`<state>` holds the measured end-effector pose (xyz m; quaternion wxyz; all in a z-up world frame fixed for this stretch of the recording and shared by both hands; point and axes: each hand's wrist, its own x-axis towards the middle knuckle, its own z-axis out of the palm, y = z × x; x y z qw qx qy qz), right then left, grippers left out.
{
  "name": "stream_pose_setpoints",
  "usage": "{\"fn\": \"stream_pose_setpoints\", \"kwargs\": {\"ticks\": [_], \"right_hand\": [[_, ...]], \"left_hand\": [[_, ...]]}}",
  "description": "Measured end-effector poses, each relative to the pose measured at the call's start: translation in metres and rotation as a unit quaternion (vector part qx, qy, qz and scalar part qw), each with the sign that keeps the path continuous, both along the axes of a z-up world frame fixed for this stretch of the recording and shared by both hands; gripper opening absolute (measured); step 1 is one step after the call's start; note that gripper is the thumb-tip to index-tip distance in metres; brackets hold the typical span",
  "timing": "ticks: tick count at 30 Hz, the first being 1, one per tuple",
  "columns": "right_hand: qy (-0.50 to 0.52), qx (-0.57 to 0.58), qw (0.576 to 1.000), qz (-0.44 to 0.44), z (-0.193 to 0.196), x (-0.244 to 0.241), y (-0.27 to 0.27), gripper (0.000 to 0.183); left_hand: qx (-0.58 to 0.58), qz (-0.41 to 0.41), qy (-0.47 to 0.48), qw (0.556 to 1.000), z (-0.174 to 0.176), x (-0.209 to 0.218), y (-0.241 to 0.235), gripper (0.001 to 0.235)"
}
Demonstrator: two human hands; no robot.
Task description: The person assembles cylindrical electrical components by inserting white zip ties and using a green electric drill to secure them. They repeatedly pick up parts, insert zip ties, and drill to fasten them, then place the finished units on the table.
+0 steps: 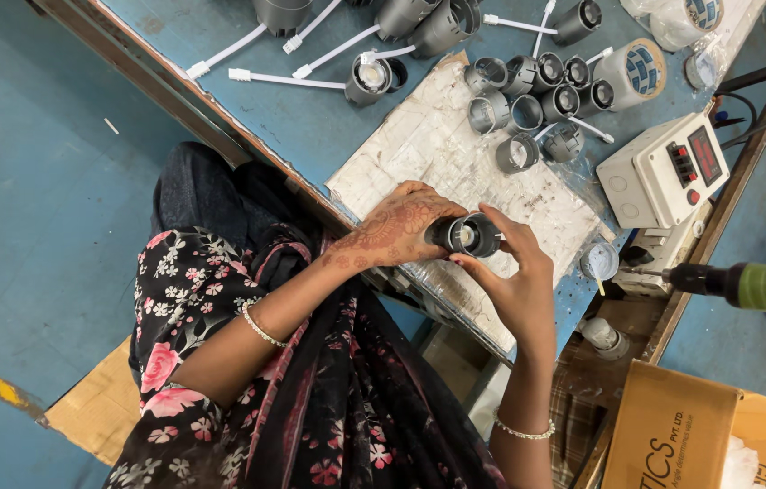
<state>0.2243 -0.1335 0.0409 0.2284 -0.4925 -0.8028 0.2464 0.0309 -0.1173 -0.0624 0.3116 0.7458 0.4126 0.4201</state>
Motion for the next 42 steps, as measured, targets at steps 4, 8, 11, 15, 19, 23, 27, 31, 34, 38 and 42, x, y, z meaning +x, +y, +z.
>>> {"fn": "stream_pose_setpoints", "kwargs": {"ticks": [4,8,11,15,19,23,27,31,34,38,42], "right_hand": [[0.012,0.003,1.0,-0.011,0.001,-0.004,-0.002,0.07],[-0.005,0.017,1.0,-0.003,0.0,-0.003,-0.001,0.07],[0.027,-0.01,1.0,0.001,-0.002,-0.003,0.0,0.069],[0.01,-0.008,1.0,-0.003,-0.002,-0.001,0.0,0.071],[0.006,-0.018,1.0,0.008,0.0,0.002,0.002,0.07],[-0.023,0.001,1.0,0.009,-0.001,0.0,0.002,0.07],[-0.062,0.026,0.998,-0.01,-0.003,-0.003,0.0,0.069],[-0.084,0.064,0.994,-0.01,-0.007,-0.004,-0.005,0.069],[-0.074,0.092,0.993,-0.019,-0.014,-0.008,-0.008,0.07],[-0.041,0.084,0.995,-0.035,-0.023,-0.007,-0.011,0.073],[0.1,-0.016,0.995,0.025,-0.028,0.0,-0.008,0.087]], "left_hand": [[-0.032,-0.003,0.016,0.999,-0.002,0.0,0.0,0.051],[0.024,0.008,-0.013,1.0,-0.004,0.001,0.001,0.055],[0.004,0.008,0.0,1.0,-0.003,0.001,0.0,0.053],[-0.03,-0.004,0.005,1.0,0.004,-0.001,-0.001,0.051],[-0.035,-0.008,0.002,0.999,0.008,-0.002,-0.001,0.046],[-0.036,-0.011,0.01,0.999,0.006,-0.001,0.0,0.048],[-0.016,-0.001,0.005,1.0,-0.003,0.001,0.002,0.05],[-0.005,0.004,-0.003,1.0,-0.013,0.004,0.003,0.054],[-0.013,0.001,0.008,1.0,-0.017,0.006,0.004,0.058],[0.038,0.023,0.003,0.999,-0.016,0.005,0.003,0.062],[-0.011,0.025,-0.008,1.0,-0.003,0.002,-0.004,0.063]]}}
